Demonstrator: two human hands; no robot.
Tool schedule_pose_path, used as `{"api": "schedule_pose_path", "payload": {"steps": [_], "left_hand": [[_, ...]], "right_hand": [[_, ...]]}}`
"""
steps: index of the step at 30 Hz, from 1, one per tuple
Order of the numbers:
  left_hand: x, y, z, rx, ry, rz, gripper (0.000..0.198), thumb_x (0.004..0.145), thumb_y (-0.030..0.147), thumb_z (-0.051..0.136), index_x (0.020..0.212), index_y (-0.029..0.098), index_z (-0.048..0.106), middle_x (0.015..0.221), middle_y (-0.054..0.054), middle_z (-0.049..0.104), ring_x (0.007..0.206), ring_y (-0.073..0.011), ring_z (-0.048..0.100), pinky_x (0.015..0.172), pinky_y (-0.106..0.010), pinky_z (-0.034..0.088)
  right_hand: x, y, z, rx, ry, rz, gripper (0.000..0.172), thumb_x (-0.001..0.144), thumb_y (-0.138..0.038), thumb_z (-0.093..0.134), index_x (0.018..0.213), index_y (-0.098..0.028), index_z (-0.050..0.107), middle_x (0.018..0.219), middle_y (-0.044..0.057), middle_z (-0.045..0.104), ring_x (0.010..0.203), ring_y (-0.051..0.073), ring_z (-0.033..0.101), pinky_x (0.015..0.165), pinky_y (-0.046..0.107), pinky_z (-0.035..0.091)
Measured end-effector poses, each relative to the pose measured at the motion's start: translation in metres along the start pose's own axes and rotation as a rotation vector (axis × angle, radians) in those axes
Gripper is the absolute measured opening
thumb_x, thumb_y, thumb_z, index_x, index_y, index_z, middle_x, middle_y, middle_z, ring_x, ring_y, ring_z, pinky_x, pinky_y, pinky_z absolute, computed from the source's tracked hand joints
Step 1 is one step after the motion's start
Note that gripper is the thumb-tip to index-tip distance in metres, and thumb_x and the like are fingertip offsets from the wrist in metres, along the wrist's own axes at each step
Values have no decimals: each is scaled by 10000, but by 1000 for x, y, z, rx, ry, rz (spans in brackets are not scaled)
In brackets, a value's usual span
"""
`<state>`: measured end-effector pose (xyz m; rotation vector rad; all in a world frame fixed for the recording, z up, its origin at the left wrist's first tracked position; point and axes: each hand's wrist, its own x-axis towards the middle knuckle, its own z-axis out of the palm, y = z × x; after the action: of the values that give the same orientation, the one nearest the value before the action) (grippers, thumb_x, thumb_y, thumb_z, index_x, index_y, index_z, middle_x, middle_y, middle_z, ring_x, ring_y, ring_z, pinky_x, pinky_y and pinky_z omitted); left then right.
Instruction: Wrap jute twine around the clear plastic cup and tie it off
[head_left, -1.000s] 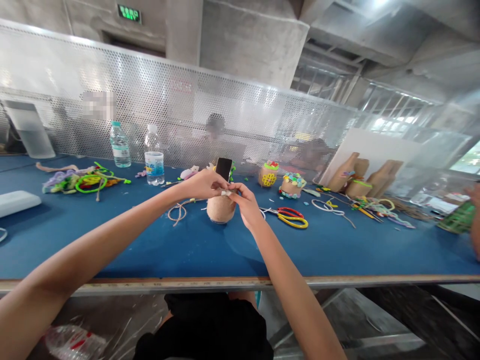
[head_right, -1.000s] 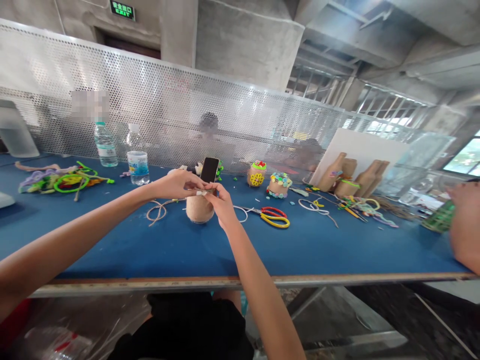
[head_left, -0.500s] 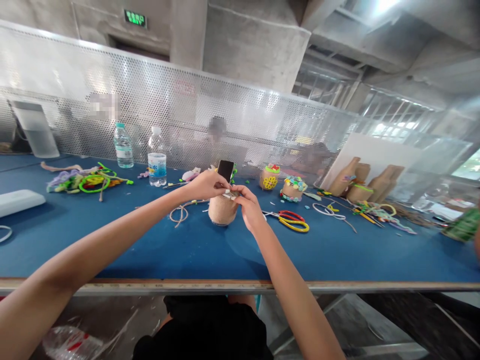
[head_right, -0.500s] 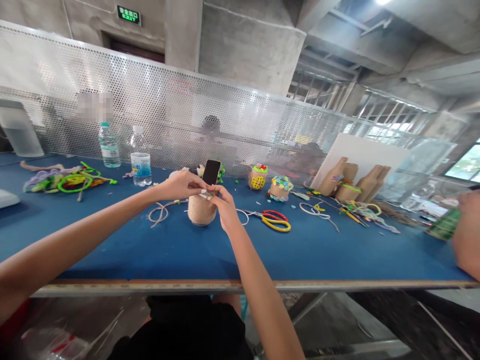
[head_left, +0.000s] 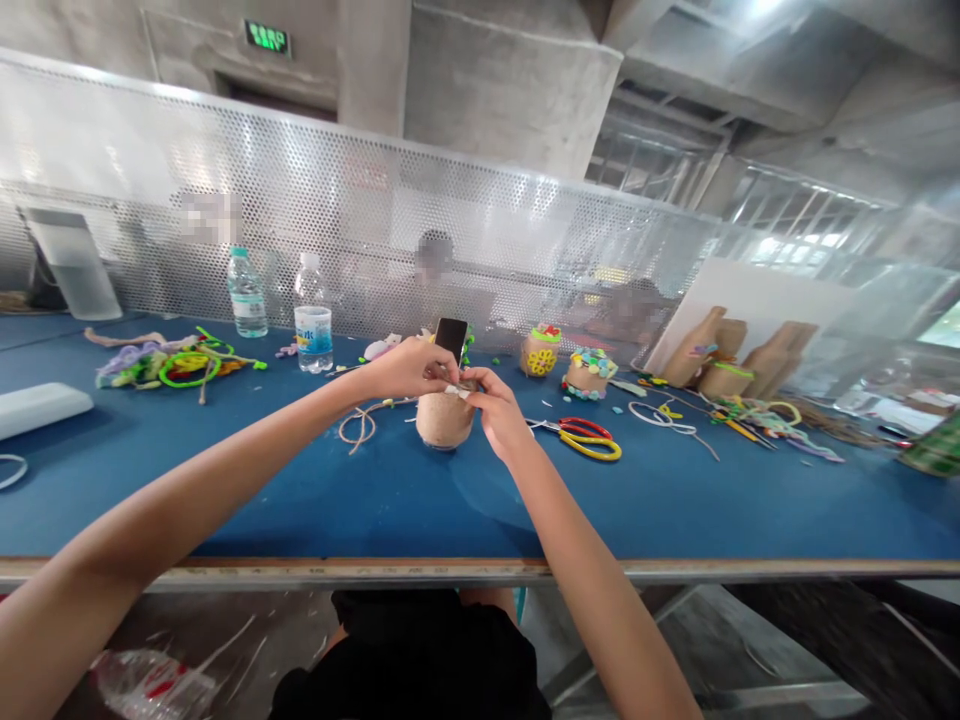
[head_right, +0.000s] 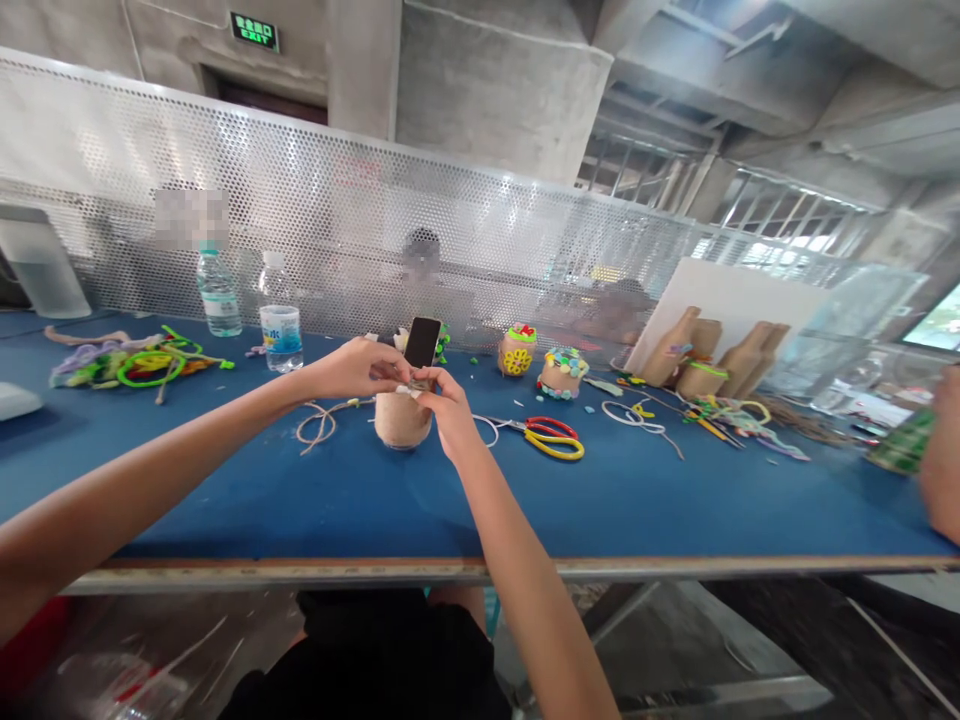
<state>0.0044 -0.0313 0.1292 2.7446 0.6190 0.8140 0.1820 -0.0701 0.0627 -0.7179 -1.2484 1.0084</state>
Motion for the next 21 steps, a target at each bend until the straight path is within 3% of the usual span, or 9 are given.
{"api": "schedule_pose_path", "payload": {"steps": [11,16,21], "left_hand": [[0,-5,-1,-58,-11,61,146,808,257,618,894,165,690,863,-34,718,787,-135,675,694,-208,492],[1,-6,0,47,-25,130,213,825,153,558,970,210,702,938,-16,711,816,-125,648,704,-209,453],[3,-6,3,176,-54,210,249,853,89,515,938,232,700,1011,-4,686,925,-137,619,765,-223,421]], "right_hand": [[0,-1,5,-48,26,-22,219,562,-243,690,776,-251,644,808,-31,598,777,170,510,701,281,386],[0,0,0,-5,0,-15,252,543,-202,602,786,-246,656,848,-18,617,872,192,532,760,293,402],[-1,-1,0,-2,-8,-6,269,533,-180,583,781,-249,661,833,-21,622,848,191,523,716,284,395]]}}
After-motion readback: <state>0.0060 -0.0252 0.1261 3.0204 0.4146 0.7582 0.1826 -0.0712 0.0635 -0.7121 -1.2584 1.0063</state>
